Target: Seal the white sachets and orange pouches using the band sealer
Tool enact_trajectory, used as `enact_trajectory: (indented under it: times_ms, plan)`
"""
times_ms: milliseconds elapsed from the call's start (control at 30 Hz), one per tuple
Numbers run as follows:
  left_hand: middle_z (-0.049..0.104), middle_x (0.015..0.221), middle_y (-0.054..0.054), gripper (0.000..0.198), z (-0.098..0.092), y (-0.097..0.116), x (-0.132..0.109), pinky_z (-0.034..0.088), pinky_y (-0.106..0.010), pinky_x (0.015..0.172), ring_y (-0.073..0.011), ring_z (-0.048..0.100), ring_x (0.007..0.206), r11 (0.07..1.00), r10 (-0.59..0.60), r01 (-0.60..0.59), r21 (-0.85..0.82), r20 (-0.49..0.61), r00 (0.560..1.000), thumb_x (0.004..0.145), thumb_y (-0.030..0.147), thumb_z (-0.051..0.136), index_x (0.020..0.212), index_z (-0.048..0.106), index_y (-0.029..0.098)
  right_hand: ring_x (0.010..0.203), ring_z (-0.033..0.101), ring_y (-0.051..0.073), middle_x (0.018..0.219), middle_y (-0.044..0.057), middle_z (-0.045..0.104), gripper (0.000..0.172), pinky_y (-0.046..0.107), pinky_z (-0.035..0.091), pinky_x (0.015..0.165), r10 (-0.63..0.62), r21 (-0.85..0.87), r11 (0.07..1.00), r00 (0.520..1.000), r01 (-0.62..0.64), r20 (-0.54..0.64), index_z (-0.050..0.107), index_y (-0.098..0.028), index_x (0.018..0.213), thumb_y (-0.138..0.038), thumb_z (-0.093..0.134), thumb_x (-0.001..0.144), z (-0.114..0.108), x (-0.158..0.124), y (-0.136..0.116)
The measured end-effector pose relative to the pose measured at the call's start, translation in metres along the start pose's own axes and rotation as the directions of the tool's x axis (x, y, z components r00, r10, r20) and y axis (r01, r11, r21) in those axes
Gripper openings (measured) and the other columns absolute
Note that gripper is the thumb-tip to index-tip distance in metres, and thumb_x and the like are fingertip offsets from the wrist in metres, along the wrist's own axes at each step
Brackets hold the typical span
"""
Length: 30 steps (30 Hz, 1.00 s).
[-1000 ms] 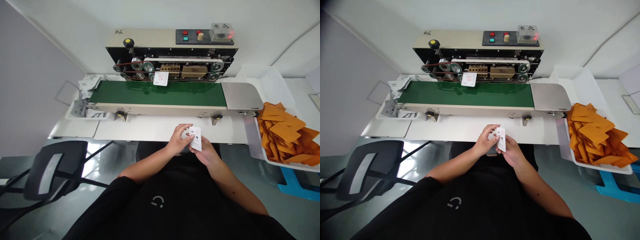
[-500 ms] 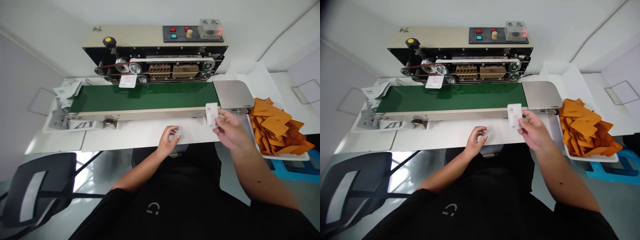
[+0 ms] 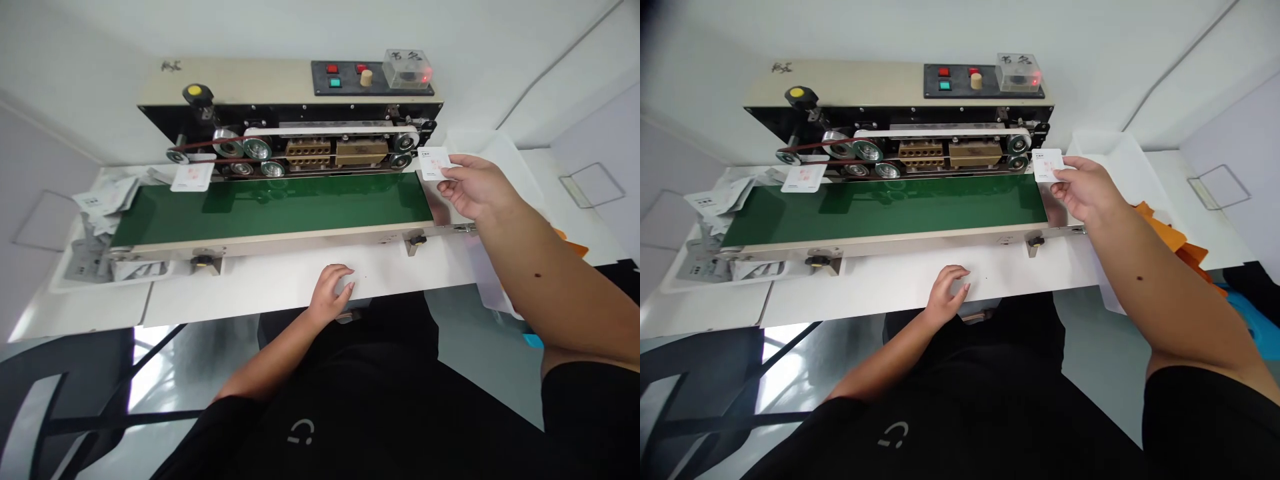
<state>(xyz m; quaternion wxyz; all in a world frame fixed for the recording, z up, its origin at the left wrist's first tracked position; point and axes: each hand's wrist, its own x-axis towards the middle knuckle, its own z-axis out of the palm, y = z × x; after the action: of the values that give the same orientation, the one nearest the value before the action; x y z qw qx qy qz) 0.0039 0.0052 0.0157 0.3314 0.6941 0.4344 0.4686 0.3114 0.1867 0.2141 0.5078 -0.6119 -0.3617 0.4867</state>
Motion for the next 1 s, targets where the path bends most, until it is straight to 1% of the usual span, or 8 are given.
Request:
enact_trajectory:
  times_ms: [233, 433, 533, 633, 767, 833, 933, 1000]
  plan:
    - [0.07, 0.12, -0.015, 0.024, -0.003, -0.001, 0.0, 0.058, -0.048, 0.099, -0.0286, 0.067, 0.114, 1.0, 0.002, -0.002, -0.003, 0.007, 1.0, 0.104, 0.031, 0.063, 0.126, 0.069, 0.023, 0.056, 0.059, 0.008, 0.091, 0.004, 0.073, 0.037, 0.018, 0.048, 0.047, -0.007, -0.02, 1.0, 0.998, 0.008, 0.057, 0.067, -0.019, 0.118, -0.001, 0.073, 0.085, 0.01, 0.024, 0.012]
    - [0.07, 0.118, -0.014, 0.023, -0.004, 0.001, 0.001, 0.058, -0.047, 0.096, -0.0285, 0.067, 0.112, 0.999, -0.001, 0.001, -0.033, 0.001, 1.0, 0.103, 0.03, 0.063, 0.125, 0.07, 0.023, 0.055, 0.064, 0.012, 0.08, 0.005, 0.071, 0.046, 0.019, 0.047, 0.047, 0.037, -0.085, 0.996, 0.998, -0.033, 0.048, 0.065, -0.016, 0.131, -0.001, 0.068, 0.088, 0.028, 0.016, 0.006]
    - [0.07, 0.117, -0.014, 0.023, -0.005, 0.002, 0.002, 0.058, -0.045, 0.093, -0.0278, 0.067, 0.11, 0.999, 0.001, -0.002, -0.048, -0.01, 1.0, 0.104, 0.03, 0.063, 0.125, 0.07, 0.023, 0.06, 0.069, 0.015, 0.095, 0.01, 0.076, 0.046, 0.019, 0.044, 0.044, 0.043, -0.144, 0.989, 0.998, -0.036, 0.046, 0.063, -0.018, 0.135, -0.008, 0.07, 0.091, 0.032, 0.002, 0.002]
    - [0.069, 0.117, -0.014, 0.023, -0.006, 0.001, 0.002, 0.058, -0.043, 0.091, -0.0266, 0.067, 0.107, 0.998, -0.019, 0.018, -0.054, -0.017, 1.0, 0.104, 0.032, 0.063, 0.124, 0.07, 0.023, 0.063, 0.071, 0.016, 0.114, 0.012, 0.076, 0.045, 0.021, 0.043, 0.044, -0.002, -0.209, 0.978, 1.0, 0.008, 0.028, 0.065, -0.02, 0.134, -0.013, 0.073, 0.09, 0.024, -0.024, 0.001]
    - [0.069, 0.115, -0.013, 0.023, -0.008, 0.0, 0.003, 0.058, -0.042, 0.091, -0.0239, 0.066, 0.1, 0.998, -0.035, 0.034, -0.053, -0.015, 0.999, 0.105, 0.035, 0.062, 0.122, 0.069, 0.022, 0.068, 0.072, 0.017, 0.122, 0.013, 0.074, 0.041, 0.025, 0.046, 0.047, -0.157, -0.244, 0.957, 0.987, 0.158, 0.024, 0.069, -0.023, 0.13, -0.021, 0.076, 0.089, -0.017, -0.072, 0.001]
    - [0.069, 0.114, -0.013, 0.023, -0.009, 0.0, 0.004, 0.058, -0.041, 0.091, -0.023, 0.066, 0.098, 0.999, -0.037, 0.036, -0.041, -0.013, 0.999, 0.105, 0.037, 0.062, 0.12, 0.069, 0.022, 0.069, 0.072, 0.017, 0.119, 0.013, 0.075, 0.041, 0.027, 0.047, 0.049, -0.325, -0.284, 0.913, 0.943, 0.294, -0.071, 0.072, -0.025, 0.127, -0.021, 0.077, 0.087, -0.051, -0.093, 0.002]
    - [0.07, 0.112, -0.012, 0.024, -0.01, -0.002, 0.006, 0.058, -0.041, 0.09, -0.0229, 0.067, 0.097, 0.998, -0.059, 0.058, -0.02, -0.013, 0.998, 0.105, 0.041, 0.062, 0.118, 0.07, 0.022, 0.07, 0.072, 0.019, 0.113, 0.014, 0.078, 0.042, 0.034, 0.048, 0.053, -0.574, -0.458, 0.787, 0.763, 0.414, -0.296, 0.076, -0.028, 0.126, -0.017, 0.072, 0.085, -0.112, -0.115, 0.005]
    - [0.069, 0.111, -0.012, 0.026, -0.009, -0.003, 0.006, 0.058, -0.041, 0.09, -0.0232, 0.067, 0.098, 0.997, -0.072, 0.071, -0.013, -0.013, 0.997, 0.105, 0.042, 0.063, 0.118, 0.07, 0.022, 0.076, 0.075, 0.023, 0.112, 0.017, 0.079, 0.044, 0.038, 0.05, 0.056, -0.633, -0.591, 0.734, 0.653, 0.335, -0.416, 0.076, -0.028, 0.128, -0.017, 0.069, 0.086, -0.154, -0.123, 0.01]
